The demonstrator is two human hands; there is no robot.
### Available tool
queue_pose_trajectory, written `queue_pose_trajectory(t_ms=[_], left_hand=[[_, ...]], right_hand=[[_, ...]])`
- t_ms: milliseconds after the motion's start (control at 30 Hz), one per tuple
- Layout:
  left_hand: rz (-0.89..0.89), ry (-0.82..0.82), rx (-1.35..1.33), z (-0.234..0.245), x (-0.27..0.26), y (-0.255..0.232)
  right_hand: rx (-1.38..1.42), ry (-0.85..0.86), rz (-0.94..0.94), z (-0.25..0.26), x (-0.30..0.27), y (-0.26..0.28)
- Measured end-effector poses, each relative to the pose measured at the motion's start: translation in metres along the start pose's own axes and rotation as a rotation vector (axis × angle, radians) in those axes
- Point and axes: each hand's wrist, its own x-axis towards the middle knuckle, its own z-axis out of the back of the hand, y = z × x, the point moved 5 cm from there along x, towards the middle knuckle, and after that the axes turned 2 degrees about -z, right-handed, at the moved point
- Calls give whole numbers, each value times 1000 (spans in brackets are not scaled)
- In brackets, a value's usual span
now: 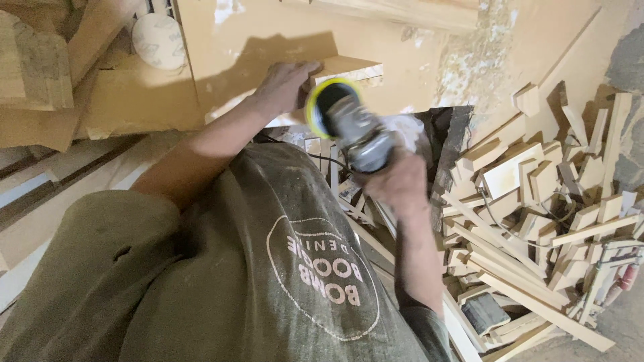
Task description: Sanding the surfaces and edges of wooden boards using a handheld power sander.
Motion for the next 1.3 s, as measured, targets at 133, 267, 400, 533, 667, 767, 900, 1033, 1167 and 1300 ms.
queue_pose_trajectory(t_ms=[133, 267, 400, 533, 667, 767, 900, 1033, 1167, 1300], left_hand=[[-120, -107, -34, -1, -3, -7], [-56, -89, 38, 1, 1, -5], [2, -8, -49, -3, -3, -6], [-48, -74, 19, -2, 0, 5], [33, 18, 71, 3, 2, -6], [22, 31, -8, -3, 2, -2], [16, 21, 48, -1, 2, -4], [-129, -113, 59, 14, -2, -12], [-55, -69, 49, 12, -2, -10], [28, 0, 50, 5, 1, -5]], right_hand=[[-83, 52, -22, 2, -9, 4], [55, -55, -184, 14, 15, -48], [-24, -80, -216, 13, 4, -30], [-102, 43, 58, -12, -4, 2], [68, 30, -22, 4, 5, -10], [15, -144, -131, 24, 22, -46], [66, -176, -172, 20, 15, -31], [-52, -9, 56, -1, 2, 13], [-9, -27, 82, 5, 12, 5], [46, -109, -95, 29, 27, -35]])
